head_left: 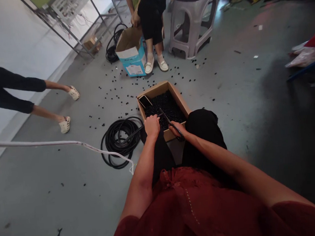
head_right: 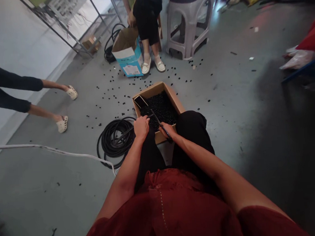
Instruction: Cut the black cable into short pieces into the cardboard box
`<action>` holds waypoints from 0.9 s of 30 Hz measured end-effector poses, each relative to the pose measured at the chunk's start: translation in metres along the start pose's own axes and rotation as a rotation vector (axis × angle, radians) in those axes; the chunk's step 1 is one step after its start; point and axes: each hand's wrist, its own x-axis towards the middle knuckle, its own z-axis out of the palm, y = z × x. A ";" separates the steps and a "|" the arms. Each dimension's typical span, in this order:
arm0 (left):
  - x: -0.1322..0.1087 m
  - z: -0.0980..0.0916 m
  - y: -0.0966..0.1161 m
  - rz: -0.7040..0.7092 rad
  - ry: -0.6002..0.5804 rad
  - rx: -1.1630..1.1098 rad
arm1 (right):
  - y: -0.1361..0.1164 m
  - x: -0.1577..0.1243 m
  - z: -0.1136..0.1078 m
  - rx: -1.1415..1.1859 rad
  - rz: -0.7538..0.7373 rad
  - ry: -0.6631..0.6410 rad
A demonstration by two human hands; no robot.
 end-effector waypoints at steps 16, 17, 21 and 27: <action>0.002 0.006 -0.002 -0.089 0.113 -0.078 | -0.007 -0.003 -0.001 0.297 0.107 -0.135; 0.002 0.006 -0.002 -0.092 0.115 -0.080 | -0.007 -0.002 0.000 0.317 0.094 -0.140; 0.001 0.007 -0.003 -0.105 0.126 -0.094 | -0.004 0.001 0.002 0.414 -0.031 -0.160; 0.001 0.006 -0.003 -0.106 0.144 -0.089 | 0.000 0.003 0.002 0.434 -0.121 -0.193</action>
